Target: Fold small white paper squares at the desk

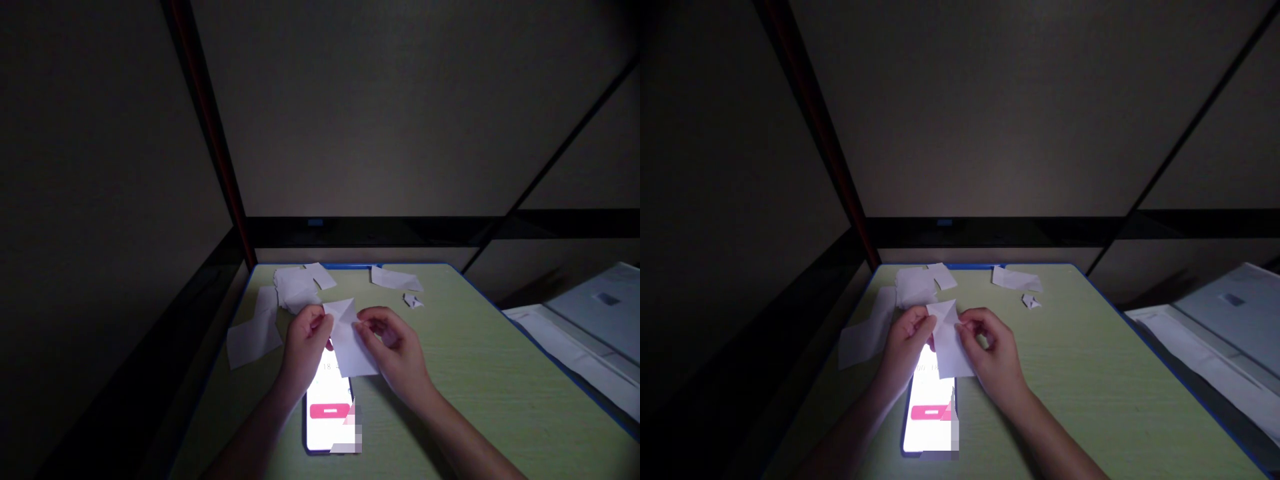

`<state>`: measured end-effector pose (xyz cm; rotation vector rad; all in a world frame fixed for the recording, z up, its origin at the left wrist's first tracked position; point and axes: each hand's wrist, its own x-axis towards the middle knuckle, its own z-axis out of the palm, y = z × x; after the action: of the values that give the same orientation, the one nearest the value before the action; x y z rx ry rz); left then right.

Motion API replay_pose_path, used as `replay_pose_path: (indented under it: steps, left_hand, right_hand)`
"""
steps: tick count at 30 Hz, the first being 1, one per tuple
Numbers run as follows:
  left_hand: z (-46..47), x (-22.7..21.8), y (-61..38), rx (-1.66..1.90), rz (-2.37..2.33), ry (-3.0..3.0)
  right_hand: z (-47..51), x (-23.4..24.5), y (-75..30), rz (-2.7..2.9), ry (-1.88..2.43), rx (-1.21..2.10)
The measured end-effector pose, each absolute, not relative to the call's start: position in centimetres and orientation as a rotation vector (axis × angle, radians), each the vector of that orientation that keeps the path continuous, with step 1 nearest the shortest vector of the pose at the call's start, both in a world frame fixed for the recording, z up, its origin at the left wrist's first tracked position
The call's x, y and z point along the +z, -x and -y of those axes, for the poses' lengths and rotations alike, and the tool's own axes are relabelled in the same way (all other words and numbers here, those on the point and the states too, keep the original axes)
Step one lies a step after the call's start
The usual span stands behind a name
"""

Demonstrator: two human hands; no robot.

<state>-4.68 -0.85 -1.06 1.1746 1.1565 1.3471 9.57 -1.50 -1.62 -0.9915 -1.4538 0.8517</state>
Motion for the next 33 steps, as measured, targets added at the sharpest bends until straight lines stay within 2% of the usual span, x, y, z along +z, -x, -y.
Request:
replay_pose_path:
  steps: [8, 16, 25, 33]
  left_hand:
    - [0.89, -1.18, 4.78, 1.301, -1.075, -1.146]
    - [0.87, -1.4, 4.7, 1.277, -1.034, -1.029]
    - [0.94, -1.42, 4.59, 1.305, -0.995, -0.916]
    - [1.1, -1.1, 4.68, 1.243, -1.046, -1.013]
  right_hand:
    - [1.02, -1.63, -9.47, 1.349, 0.948, 1.011]
    - [1.02, -1.82, -9.53, 1.346, 0.978, 1.003]
    - [0.88, -1.71, -9.47, 1.261, 0.99, 1.238]
    - [0.93, -1.62, -9.42, 1.31, 1.053, 1.234]
